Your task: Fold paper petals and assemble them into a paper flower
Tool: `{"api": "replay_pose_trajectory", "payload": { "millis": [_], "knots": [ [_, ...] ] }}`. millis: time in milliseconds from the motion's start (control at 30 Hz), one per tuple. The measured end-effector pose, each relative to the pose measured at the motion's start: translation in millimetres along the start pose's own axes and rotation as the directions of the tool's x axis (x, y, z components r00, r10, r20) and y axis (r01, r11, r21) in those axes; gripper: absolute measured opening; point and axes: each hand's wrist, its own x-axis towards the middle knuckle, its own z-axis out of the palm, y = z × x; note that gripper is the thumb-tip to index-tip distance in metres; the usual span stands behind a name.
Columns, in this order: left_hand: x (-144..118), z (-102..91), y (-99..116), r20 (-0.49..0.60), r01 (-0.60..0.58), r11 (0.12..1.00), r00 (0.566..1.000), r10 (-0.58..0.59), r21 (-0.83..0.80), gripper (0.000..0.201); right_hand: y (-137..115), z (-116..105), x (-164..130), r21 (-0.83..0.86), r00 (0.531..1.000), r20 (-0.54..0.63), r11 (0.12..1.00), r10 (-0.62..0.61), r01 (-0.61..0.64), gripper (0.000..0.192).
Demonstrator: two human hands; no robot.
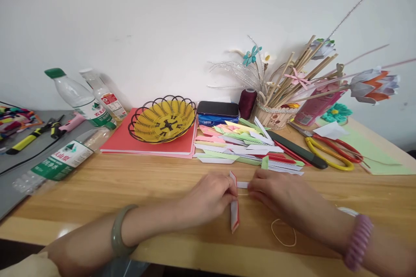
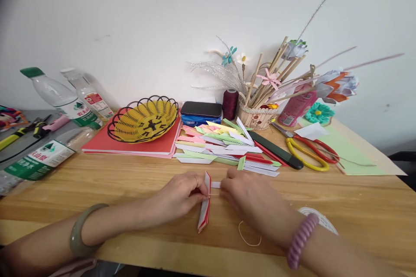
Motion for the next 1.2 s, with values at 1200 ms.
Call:
{"api": "replay_pose_trajectory", "payload": {
  "millis": [1200],
  "knots": [
    [-1.4, 8.7, -10.0, 0.049, 0.205, 0.867, 0.977, -0.205, -0.454, 0.011, -30.8, 50.0, -13.7, 0.284, 0.954, -0.243, 0.953, 0.177, -0.104, 0.013]
  ]
}}
